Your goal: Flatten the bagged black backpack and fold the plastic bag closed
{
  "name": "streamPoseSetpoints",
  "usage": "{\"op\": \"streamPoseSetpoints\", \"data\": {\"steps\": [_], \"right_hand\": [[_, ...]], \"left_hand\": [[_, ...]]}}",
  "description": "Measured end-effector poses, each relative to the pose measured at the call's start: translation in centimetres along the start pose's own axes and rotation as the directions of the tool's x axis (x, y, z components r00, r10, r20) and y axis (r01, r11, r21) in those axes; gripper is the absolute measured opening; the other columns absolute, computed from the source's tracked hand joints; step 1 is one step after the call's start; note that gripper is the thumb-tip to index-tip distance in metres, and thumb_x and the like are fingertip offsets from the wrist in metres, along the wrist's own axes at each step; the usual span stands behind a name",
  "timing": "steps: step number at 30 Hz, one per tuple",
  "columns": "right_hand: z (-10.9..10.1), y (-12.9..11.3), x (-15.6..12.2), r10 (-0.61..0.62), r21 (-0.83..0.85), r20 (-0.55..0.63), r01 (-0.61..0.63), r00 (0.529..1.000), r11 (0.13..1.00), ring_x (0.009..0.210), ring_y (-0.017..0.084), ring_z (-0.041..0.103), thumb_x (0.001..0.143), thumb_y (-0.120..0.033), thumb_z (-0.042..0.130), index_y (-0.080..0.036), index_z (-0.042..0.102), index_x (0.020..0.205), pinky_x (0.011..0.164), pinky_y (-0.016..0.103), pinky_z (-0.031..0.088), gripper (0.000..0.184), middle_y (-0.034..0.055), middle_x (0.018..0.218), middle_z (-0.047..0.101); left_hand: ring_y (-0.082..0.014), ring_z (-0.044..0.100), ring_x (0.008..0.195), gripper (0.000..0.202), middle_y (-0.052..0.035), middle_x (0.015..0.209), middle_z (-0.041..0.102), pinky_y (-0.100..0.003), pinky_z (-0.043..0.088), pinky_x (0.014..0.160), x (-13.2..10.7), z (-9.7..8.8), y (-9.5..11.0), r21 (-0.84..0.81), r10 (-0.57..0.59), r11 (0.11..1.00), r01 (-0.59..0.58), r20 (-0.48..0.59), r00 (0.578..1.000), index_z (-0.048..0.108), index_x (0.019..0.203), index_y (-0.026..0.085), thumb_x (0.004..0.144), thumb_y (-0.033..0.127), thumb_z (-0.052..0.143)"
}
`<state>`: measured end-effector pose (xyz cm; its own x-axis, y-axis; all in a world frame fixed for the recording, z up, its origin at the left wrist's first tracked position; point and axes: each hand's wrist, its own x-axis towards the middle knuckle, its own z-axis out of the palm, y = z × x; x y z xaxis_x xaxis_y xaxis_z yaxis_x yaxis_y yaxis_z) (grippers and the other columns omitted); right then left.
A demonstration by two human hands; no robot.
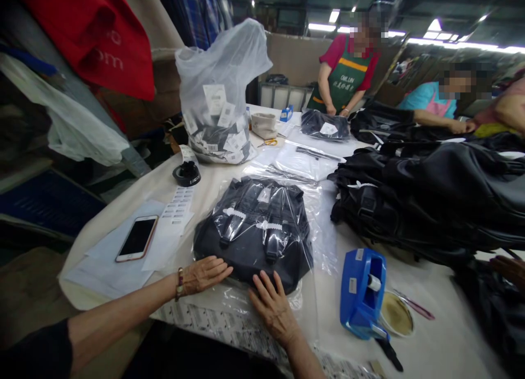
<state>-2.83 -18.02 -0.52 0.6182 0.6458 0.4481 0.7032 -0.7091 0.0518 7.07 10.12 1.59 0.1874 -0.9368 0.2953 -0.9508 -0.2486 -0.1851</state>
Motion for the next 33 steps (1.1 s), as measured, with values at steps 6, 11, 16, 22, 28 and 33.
{"op": "streamPoseSetpoints", "data": {"steps": [6,11,16,22,28,33], "right_hand": [[-0.5,-0.7,-0.6,0.066,0.074,0.244,-0.087,0.968,0.994,0.138,0.033,0.013,0.082,-0.025,0.054,-0.019,0.051,0.125,0.108,0.06,0.018,0.043,0.0132,0.149,0.027],[-1.5,-0.7,-0.5,0.045,0.194,0.442,-0.145,0.896,0.97,0.139,0.036,0.0,0.077,-0.039,0.058,-0.018,0.044,0.13,0.108,0.064,0.005,0.059,0.0162,0.153,0.008],[-1.9,-1.4,0.0,0.055,0.167,0.46,-0.147,0.886,0.975,0.138,0.04,-0.002,0.072,-0.035,0.063,-0.014,0.058,0.102,0.106,0.062,-0.011,0.037,0.0205,0.151,0.01],[0.9,-3.4,-0.4,0.138,-0.101,0.106,-0.127,0.985,0.987,0.137,0.04,0.009,0.076,-0.015,0.059,-0.013,0.059,0.083,0.109,0.063,-0.001,0.007,0.0191,0.146,0.031],[1.5,-3.7,-0.1,0.211,-0.014,-0.005,-0.211,0.977,0.977,0.135,0.038,0.023,0.082,-0.009,0.044,-0.015,0.055,0.078,0.108,0.064,0.012,0.013,0.0156,0.14,0.04],[0.4,-3.3,0.5,0.276,0.065,-0.026,-0.274,0.961,0.96,0.134,0.029,0.028,0.081,-0.003,0.035,-0.017,0.052,0.078,0.108,0.059,0.016,0.022,0.0127,0.133,0.049]], "left_hand": [[-0.0192,0.053,0.097,0.023,-0.0058,0.099,0.063,-0.036,0.039,0.079,0.3,0.2,1.3,-0.03,0.024,0.999,-0.023,0.01,1.0,0.055,0.106,0.017,0.089,0.008,0.042],[-0.0237,0.049,0.105,0.032,-0.0101,0.109,0.061,-0.042,0.035,0.086,-1.0,0.4,2.3,-0.061,-0.04,0.997,0.044,0.063,0.997,0.054,0.11,0.014,0.088,0.037,0.048],[-0.0298,0.041,0.119,0.06,-0.0171,0.127,0.052,-0.048,0.029,0.099,-2.6,0.9,3.5,-0.171,-0.094,0.976,0.137,0.241,0.966,0.052,0.117,0.01,0.082,0.059,0.046],[-0.0368,0.029,0.129,0.06,-0.0243,0.138,0.038,-0.058,0.025,0.103,-2.4,0.6,5.4,-0.206,-0.173,0.938,0.279,0.419,0.892,0.044,0.128,0.003,0.076,0.033,0.051],[-0.0374,0.033,0.127,0.052,-0.024,0.133,0.045,-0.059,0.03,0.099,-2.1,1.5,6.7,-0.087,-0.263,0.951,0.298,0.281,0.923,0.05,0.121,0.004,0.076,0.03,0.052],[-0.0271,0.05,0.112,0.023,-0.0157,0.115,0.06,-0.047,0.038,0.093,-2.0,3.2,6.3,-0.055,-0.295,0.952,0.3,0.087,0.952,0.061,0.095,0.011,0.083,0.004,0.043]]}}
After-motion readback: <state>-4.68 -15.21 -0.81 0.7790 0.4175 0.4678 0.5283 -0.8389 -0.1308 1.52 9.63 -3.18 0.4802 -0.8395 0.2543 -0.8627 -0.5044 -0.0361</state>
